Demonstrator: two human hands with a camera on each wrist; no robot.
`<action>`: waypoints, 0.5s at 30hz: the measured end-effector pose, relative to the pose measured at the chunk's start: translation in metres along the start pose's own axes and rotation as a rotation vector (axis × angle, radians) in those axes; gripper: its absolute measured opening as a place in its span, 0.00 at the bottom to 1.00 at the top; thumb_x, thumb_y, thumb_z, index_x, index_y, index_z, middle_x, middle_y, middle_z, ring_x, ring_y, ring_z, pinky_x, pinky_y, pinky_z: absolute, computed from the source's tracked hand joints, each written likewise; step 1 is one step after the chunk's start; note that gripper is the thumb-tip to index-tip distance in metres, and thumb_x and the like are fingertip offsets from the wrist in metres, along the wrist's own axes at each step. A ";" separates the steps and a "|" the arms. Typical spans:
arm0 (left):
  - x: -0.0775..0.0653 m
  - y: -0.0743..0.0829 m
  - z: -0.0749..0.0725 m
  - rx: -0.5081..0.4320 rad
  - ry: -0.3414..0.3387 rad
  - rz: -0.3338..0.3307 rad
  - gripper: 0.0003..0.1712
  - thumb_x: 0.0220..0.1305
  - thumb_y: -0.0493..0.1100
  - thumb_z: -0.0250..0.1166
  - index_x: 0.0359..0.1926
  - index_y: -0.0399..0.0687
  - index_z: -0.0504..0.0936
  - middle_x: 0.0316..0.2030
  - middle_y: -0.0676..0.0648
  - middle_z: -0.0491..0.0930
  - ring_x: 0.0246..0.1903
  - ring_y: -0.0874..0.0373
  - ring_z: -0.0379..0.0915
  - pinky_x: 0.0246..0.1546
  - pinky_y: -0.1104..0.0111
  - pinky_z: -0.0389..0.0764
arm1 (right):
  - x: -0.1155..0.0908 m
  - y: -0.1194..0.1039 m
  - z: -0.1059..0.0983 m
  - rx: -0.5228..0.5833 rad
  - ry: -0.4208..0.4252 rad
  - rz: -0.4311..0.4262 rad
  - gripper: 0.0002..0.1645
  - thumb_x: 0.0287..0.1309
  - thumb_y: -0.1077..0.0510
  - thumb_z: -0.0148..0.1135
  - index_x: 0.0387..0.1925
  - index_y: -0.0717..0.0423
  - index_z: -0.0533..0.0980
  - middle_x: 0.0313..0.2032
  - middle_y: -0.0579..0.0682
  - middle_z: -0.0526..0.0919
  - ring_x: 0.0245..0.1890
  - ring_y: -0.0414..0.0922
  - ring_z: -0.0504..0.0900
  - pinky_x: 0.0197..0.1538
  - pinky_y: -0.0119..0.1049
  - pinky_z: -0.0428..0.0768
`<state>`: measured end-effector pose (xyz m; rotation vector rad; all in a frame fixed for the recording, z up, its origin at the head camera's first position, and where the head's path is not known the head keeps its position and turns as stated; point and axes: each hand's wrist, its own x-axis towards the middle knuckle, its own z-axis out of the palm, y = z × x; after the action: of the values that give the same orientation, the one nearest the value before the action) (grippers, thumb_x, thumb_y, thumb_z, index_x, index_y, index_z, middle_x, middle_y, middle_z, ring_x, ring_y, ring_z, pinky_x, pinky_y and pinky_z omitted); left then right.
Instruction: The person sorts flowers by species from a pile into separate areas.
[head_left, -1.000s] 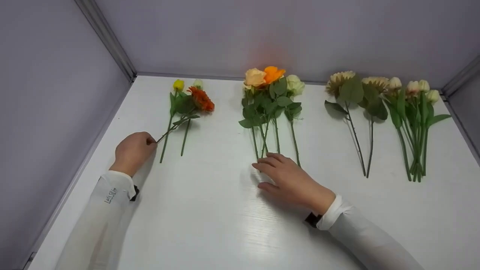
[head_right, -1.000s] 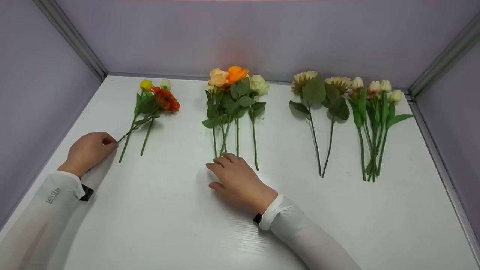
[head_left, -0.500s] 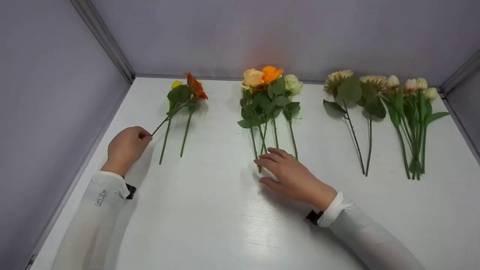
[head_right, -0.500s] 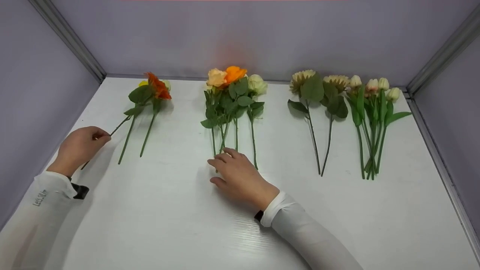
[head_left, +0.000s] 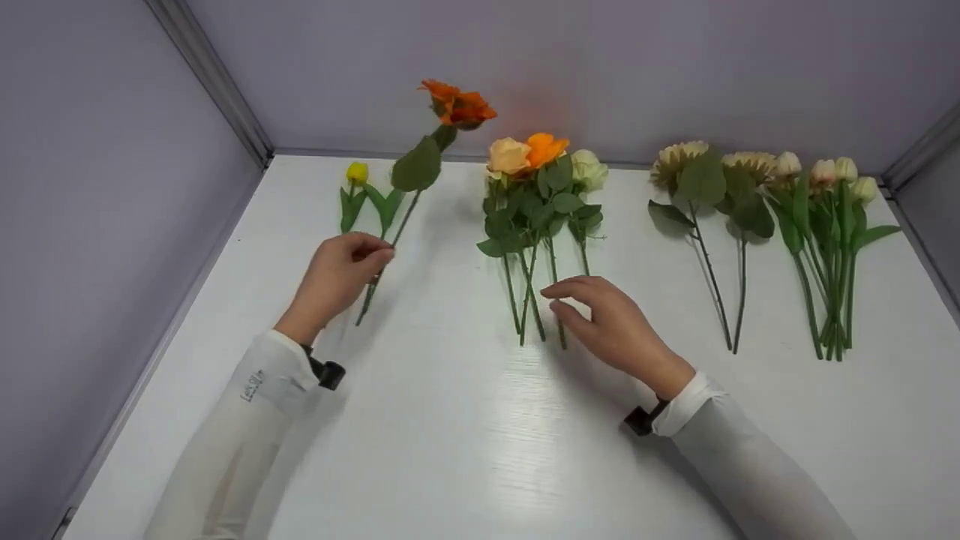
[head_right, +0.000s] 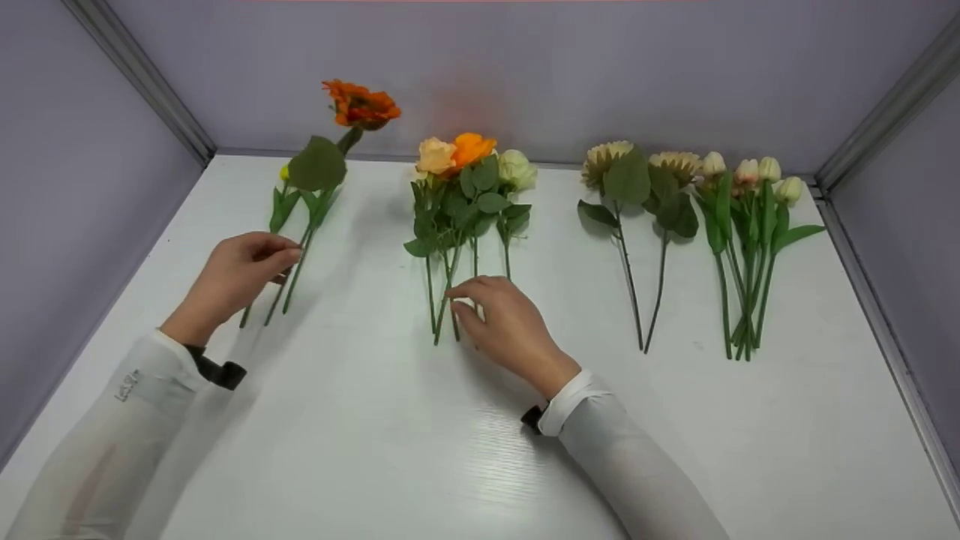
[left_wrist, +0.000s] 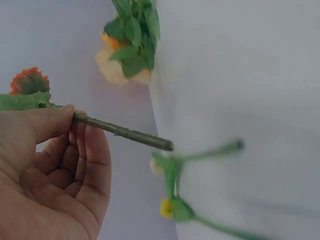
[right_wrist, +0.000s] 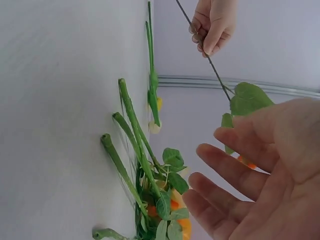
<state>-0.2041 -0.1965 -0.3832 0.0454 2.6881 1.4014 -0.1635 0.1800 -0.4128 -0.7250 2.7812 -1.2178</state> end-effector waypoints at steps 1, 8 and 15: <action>0.003 0.009 0.011 -0.047 -0.020 0.015 0.16 0.75 0.49 0.64 0.54 0.44 0.83 0.45 0.43 0.83 0.44 0.46 0.81 0.48 0.54 0.83 | 0.000 0.002 -0.004 0.044 0.024 0.038 0.14 0.74 0.52 0.61 0.56 0.44 0.84 0.56 0.40 0.83 0.53 0.44 0.81 0.55 0.48 0.79; 0.015 0.063 0.100 -0.335 -0.175 0.128 0.15 0.74 0.48 0.66 0.52 0.42 0.85 0.41 0.44 0.84 0.40 0.50 0.82 0.46 0.57 0.85 | 0.003 0.015 -0.025 0.322 0.185 0.187 0.17 0.73 0.44 0.61 0.55 0.45 0.85 0.50 0.44 0.87 0.53 0.44 0.82 0.52 0.36 0.79; 0.017 0.100 0.171 -0.430 -0.285 0.224 0.13 0.72 0.48 0.67 0.50 0.44 0.87 0.37 0.42 0.84 0.35 0.53 0.82 0.44 0.56 0.85 | 0.006 0.023 -0.043 0.562 0.319 0.242 0.26 0.69 0.42 0.65 0.56 0.57 0.83 0.51 0.53 0.86 0.52 0.50 0.82 0.53 0.38 0.80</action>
<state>-0.2042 0.0020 -0.4001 0.4807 2.1603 1.8462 -0.1865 0.2207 -0.3975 -0.1565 2.4180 -2.0609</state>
